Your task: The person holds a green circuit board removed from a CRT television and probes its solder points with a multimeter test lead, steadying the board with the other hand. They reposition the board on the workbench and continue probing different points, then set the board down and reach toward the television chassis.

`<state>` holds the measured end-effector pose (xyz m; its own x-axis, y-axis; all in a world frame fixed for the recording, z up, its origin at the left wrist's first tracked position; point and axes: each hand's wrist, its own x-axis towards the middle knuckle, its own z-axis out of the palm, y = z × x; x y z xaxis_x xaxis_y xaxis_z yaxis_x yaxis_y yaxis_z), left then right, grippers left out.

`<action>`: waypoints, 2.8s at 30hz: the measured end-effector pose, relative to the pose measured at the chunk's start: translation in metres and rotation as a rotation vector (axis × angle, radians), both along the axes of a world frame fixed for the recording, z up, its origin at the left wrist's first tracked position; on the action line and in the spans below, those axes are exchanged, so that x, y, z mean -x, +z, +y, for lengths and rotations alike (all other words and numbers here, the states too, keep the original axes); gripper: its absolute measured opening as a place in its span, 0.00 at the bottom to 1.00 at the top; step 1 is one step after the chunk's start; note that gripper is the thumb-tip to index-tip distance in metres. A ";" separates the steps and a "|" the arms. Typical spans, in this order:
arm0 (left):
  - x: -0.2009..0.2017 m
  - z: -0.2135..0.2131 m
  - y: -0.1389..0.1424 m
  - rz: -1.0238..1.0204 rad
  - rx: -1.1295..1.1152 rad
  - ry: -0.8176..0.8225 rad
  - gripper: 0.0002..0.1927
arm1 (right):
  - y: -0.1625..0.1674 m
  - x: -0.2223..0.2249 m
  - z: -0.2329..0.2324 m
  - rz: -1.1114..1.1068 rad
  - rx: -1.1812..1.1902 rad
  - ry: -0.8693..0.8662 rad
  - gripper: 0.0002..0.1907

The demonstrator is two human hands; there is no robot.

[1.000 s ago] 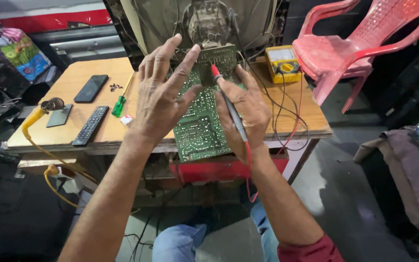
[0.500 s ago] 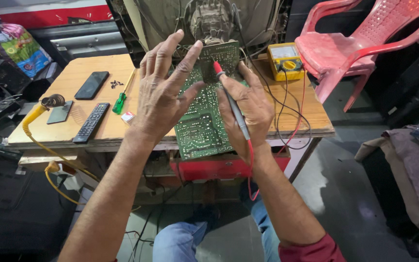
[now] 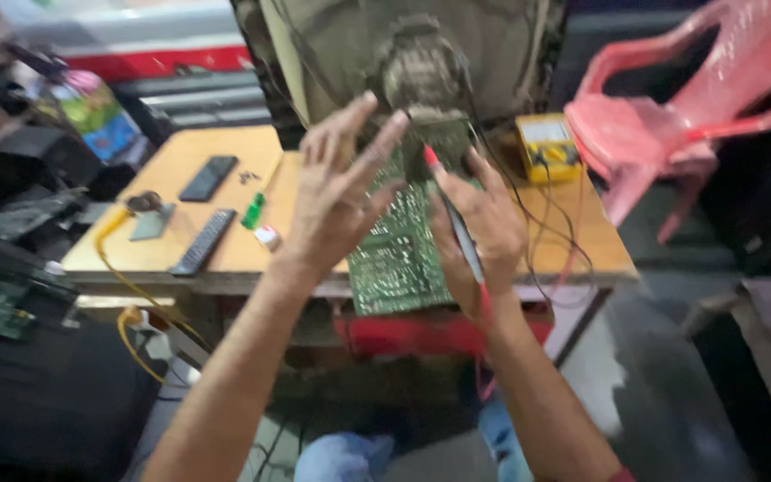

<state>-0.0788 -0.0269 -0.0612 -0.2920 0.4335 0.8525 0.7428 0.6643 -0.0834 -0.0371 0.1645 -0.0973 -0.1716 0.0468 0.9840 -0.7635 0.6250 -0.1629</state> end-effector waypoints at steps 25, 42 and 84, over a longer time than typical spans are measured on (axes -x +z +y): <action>-0.037 0.028 0.000 0.032 -0.065 -0.001 0.38 | -0.008 -0.027 0.017 -0.019 0.204 0.084 0.12; -0.038 0.020 0.000 0.013 -0.055 0.008 0.38 | -0.005 -0.029 0.014 -0.009 0.086 0.030 0.11; -0.063 0.020 -0.015 -0.002 -0.057 0.004 0.38 | -0.020 -0.058 0.007 0.012 0.101 -0.006 0.12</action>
<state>-0.0155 -0.0067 -0.0760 -0.2953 0.3833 0.8751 0.7405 0.6706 -0.0439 0.0208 0.1717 -0.1169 -0.1588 0.1469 0.9763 -0.7620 0.6105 -0.2158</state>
